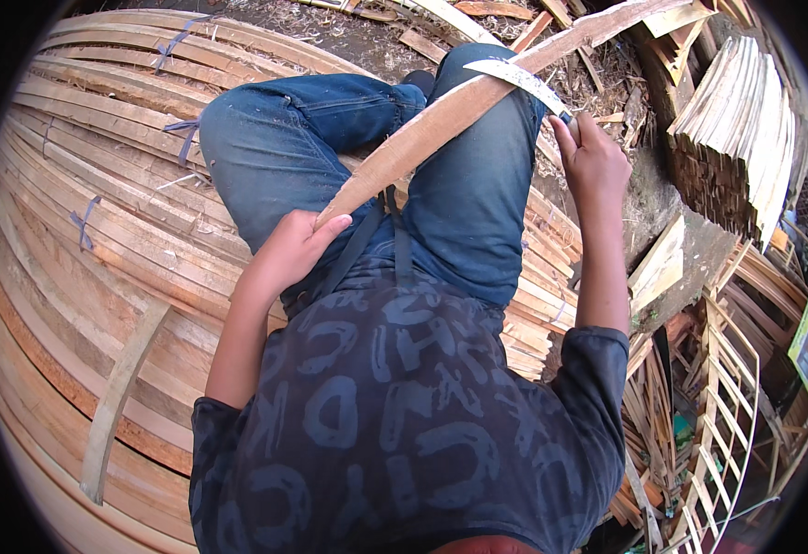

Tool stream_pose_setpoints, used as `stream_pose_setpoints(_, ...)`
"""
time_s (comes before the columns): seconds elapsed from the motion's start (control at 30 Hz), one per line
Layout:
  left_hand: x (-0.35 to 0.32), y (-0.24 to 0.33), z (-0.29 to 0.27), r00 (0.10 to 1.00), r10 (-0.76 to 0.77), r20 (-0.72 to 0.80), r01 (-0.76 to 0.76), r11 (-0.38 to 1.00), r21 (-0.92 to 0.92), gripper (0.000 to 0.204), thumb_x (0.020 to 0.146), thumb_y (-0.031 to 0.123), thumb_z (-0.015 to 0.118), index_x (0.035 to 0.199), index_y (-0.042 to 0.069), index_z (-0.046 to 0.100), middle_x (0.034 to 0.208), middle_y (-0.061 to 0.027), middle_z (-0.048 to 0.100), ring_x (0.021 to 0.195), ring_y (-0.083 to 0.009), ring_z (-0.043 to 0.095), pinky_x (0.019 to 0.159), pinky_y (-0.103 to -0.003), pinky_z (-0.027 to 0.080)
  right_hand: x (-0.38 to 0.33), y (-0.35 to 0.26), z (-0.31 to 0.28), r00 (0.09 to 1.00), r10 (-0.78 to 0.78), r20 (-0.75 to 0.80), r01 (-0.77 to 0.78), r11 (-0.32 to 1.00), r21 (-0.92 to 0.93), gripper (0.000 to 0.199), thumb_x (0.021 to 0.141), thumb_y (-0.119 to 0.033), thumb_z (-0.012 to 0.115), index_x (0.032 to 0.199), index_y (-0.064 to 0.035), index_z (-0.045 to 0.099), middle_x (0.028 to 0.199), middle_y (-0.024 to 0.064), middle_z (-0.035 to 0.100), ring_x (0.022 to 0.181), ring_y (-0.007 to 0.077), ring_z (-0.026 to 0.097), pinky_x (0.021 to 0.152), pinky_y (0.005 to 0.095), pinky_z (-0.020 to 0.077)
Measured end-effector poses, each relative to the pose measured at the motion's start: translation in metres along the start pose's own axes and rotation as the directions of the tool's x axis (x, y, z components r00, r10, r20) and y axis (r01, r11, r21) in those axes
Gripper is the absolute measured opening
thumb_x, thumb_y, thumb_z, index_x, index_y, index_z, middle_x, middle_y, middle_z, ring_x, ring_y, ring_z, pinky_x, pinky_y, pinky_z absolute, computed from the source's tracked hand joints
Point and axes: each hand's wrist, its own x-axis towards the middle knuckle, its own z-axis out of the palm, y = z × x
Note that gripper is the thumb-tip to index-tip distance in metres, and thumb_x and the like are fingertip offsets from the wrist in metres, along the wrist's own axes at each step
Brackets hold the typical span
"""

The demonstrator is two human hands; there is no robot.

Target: The person sits cross-legged on the ground and uses a curved knife to shave thin strips from a long wooden stick held against their lap. They repeatedly draw the blade along the stick to remove bark and smooth the surface, discarding the shavings onto the ground.

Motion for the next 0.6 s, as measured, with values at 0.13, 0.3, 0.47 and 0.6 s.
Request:
stream_pose_setpoints(0.13,0.0,-0.021,0.006,0.999,-0.025,0.026,0.026,0.998,-0.05,0.052,0.097,0.038,0.053,0.062,0.001,0.043,0.056,0.0052,0.031,0.057,-0.0058,0.029,0.046,-0.03,0.029,0.027,0.081,0.0,0.921,0.39,0.0,-0.387,0.913,-0.132,0.053,0.094,-0.058,0.041,0.09,-0.0096,0.062,0.085,0.0193,0.068,0.083,0.0415,0.064,0.071,0.0519,0.0495)
stream_pose_setpoints(0.3,0.002,-0.046,-0.002,0.998,0.009,0.061,-0.005,0.998,-0.063,0.053,0.097,0.04,0.053,0.062,0.002,0.041,0.057,0.0052,0.03,0.056,-0.0057,0.029,0.046,-0.03,0.029,-0.031,0.169,0.007,0.84,0.524,-0.139,-0.507,0.851,0.14,0.057,0.095,-0.05,0.046,0.077,0.0022,0.063,0.068,0.0191,0.06,0.063,0.0338,0.056,0.062,0.0451,0.0429)
stream_pose_setpoints(0.47,0.012,-0.046,-0.007,0.991,-0.002,0.134,0.012,0.997,-0.07,0.056,0.096,0.041,0.054,0.062,-0.001,0.043,0.056,0.003,0.03,0.056,-0.0071,0.029,0.046,-0.031,0.031,-0.099,0.085,0.048,0.839,0.543,-0.036,-0.489,0.781,0.388,0.049,0.097,-0.036,0.052,0.07,0.0043,0.053,0.054,0.0081,0.04,0.054,0.0166,0.036,0.052,0.0362,0.0331)
stream_pose_setpoints(0.6,0.007,-0.041,-0.005,0.993,0.027,0.111,-0.021,0.999,-0.05,0.054,0.096,0.039,0.054,0.064,-0.003,0.046,0.056,0.0001,0.03,0.058,-0.0074,0.031,0.049,-0.032,0.033,-0.117,0.019,0.079,0.865,0.499,0.052,-0.358,0.541,0.761,0.041,0.1,-0.028,0.048,0.068,-0.002,0.046,0.055,0.001,0.037,0.054,0.0088,0.034,0.048,0.0291,0.0302)
